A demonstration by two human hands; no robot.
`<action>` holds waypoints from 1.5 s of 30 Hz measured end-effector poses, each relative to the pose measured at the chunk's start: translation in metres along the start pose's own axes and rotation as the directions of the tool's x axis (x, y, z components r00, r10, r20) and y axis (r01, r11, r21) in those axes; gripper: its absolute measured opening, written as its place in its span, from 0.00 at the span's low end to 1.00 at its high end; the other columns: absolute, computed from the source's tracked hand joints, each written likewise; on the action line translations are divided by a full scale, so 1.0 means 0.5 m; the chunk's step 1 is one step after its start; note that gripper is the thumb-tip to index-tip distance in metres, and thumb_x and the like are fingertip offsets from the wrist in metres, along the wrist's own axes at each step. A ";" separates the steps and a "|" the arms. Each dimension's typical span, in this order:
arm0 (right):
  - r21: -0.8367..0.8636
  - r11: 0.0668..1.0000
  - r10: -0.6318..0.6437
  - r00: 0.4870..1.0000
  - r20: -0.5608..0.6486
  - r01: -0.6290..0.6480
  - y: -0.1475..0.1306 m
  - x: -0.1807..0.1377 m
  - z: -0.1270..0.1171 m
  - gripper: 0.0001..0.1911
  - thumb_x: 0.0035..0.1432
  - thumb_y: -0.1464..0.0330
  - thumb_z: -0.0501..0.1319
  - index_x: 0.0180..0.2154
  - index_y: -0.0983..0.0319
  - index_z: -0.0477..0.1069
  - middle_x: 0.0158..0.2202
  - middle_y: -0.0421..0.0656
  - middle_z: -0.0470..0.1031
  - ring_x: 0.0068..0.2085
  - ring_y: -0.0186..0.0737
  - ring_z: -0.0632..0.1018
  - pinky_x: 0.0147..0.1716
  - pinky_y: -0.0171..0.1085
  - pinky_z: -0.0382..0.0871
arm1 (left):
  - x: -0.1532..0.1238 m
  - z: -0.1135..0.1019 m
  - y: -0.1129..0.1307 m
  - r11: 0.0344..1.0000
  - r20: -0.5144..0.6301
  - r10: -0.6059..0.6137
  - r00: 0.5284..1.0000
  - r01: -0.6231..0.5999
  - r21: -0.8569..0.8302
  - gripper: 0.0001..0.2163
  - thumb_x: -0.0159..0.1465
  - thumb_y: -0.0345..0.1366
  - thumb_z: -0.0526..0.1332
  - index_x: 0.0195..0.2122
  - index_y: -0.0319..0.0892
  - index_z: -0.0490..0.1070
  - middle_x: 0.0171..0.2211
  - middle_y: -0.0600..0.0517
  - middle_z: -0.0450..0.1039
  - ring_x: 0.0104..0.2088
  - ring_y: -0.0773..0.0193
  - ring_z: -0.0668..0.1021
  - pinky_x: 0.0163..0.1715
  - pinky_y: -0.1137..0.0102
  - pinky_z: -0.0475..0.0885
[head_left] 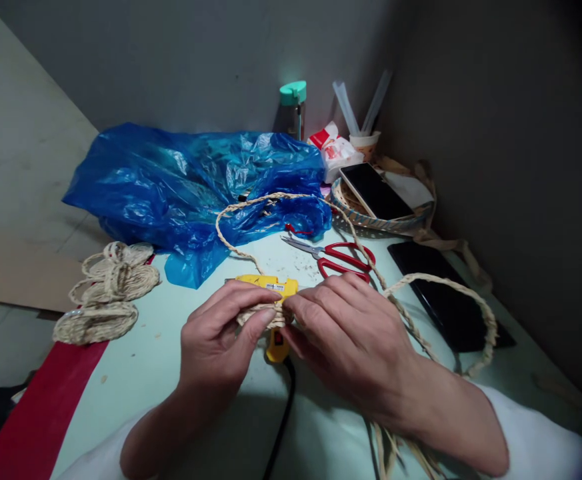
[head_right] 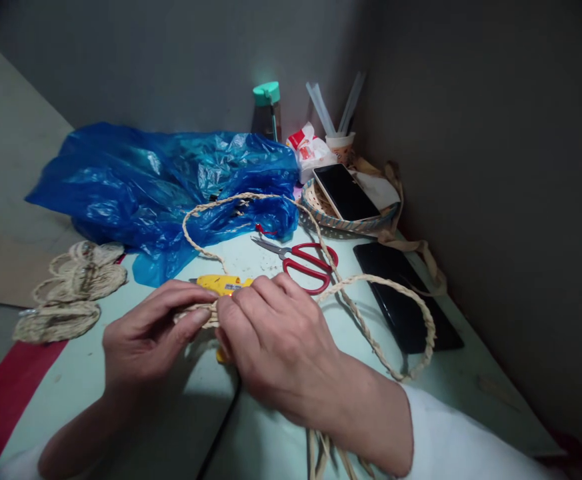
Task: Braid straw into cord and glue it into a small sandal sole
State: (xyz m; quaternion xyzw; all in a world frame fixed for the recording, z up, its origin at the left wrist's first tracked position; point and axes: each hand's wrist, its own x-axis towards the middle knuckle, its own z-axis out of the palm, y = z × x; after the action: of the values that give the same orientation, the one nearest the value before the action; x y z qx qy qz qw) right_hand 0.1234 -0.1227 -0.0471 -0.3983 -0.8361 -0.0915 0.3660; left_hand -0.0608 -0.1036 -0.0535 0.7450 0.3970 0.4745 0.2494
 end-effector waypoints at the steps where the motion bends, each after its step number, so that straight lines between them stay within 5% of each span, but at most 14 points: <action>1: 0.004 1.000 -0.007 1.000 0.002 0.007 0.001 -0.001 0.001 0.06 0.63 0.72 0.59 0.35 0.66 0.75 0.29 0.44 0.76 0.30 0.42 0.68 0.32 0.44 0.59 | -0.001 0.000 -0.001 1.000 0.009 -0.007 1.000 0.007 -0.001 0.12 0.62 0.22 0.63 0.40 0.47 0.77 0.35 0.58 0.77 0.38 0.72 0.77 0.42 0.78 0.71; 10: 0.029 0.999 0.015 1.000 0.006 -0.015 0.020 0.002 -0.004 0.06 0.62 0.71 0.61 0.37 0.67 0.74 0.31 0.45 0.76 0.32 0.42 0.72 0.34 0.42 0.64 | -0.004 -0.007 -0.010 0.977 0.165 -0.111 0.980 0.138 -0.160 0.17 0.64 0.30 0.64 0.53 0.53 0.71 0.46 0.54 0.73 0.44 0.66 0.78 0.44 0.75 0.74; 14: 0.049 0.998 0.036 0.999 0.035 -0.037 0.028 0.003 -0.014 0.06 0.61 0.71 0.61 0.38 0.68 0.74 0.32 0.47 0.76 0.33 0.42 0.72 0.34 0.42 0.65 | 0.003 -0.009 -0.015 1.000 0.195 -0.002 0.981 0.003 -0.004 0.20 0.61 0.28 0.66 0.54 0.49 0.70 0.47 0.50 0.73 0.48 0.61 0.76 0.49 0.69 0.73; 22: 0.076 0.997 0.021 0.999 0.027 -0.023 0.028 -0.002 -0.007 0.06 0.64 0.71 0.59 0.37 0.67 0.74 0.31 0.46 0.77 0.32 0.40 0.74 0.34 0.40 0.67 | 0.004 -0.009 -0.014 0.946 0.100 0.247 0.964 -0.262 0.192 0.17 0.59 0.22 0.66 0.47 0.44 0.76 0.45 0.49 0.72 0.43 0.64 0.77 0.43 0.71 0.74; 34: 0.317 0.948 0.018 1.000 0.013 -0.021 0.030 -0.002 -0.017 0.07 0.64 0.72 0.60 0.43 0.68 0.73 0.37 0.48 0.80 0.35 0.41 0.76 0.36 0.42 0.70 | -0.003 -0.008 -0.010 0.921 0.031 0.272 0.962 -0.270 0.280 0.16 0.57 0.24 0.67 0.45 0.46 0.77 0.40 0.50 0.70 0.39 0.62 0.75 0.37 0.69 0.75; 39: 0.264 0.962 0.073 0.997 -0.002 -0.070 0.032 -0.005 -0.038 0.16 0.64 0.73 0.58 0.53 0.69 0.66 0.40 0.50 0.79 0.37 0.43 0.75 0.38 0.43 0.70 | 0.003 -0.012 -0.004 0.925 0.004 0.287 0.958 -0.278 0.259 0.16 0.58 0.24 0.66 0.46 0.47 0.74 0.42 0.50 0.68 0.41 0.61 0.74 0.38 0.66 0.75; 45: 0.202 0.978 0.047 0.999 -0.004 -0.046 0.028 -0.005 -0.029 0.09 0.64 0.73 0.58 0.45 0.66 0.73 0.36 0.46 0.79 0.35 0.41 0.74 0.36 0.43 0.68 | 0.003 -0.013 0.001 0.922 -0.016 0.286 0.958 -0.271 0.277 0.16 0.58 0.24 0.66 0.45 0.47 0.74 0.42 0.51 0.68 0.41 0.61 0.74 0.38 0.66 0.75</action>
State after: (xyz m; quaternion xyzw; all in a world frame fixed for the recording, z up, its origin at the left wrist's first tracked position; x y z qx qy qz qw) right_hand 0.1426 -0.1213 -0.0406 -0.3782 -0.8300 0.0005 0.4100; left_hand -0.0661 -0.1026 -0.0495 0.8074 0.3553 0.4668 0.0637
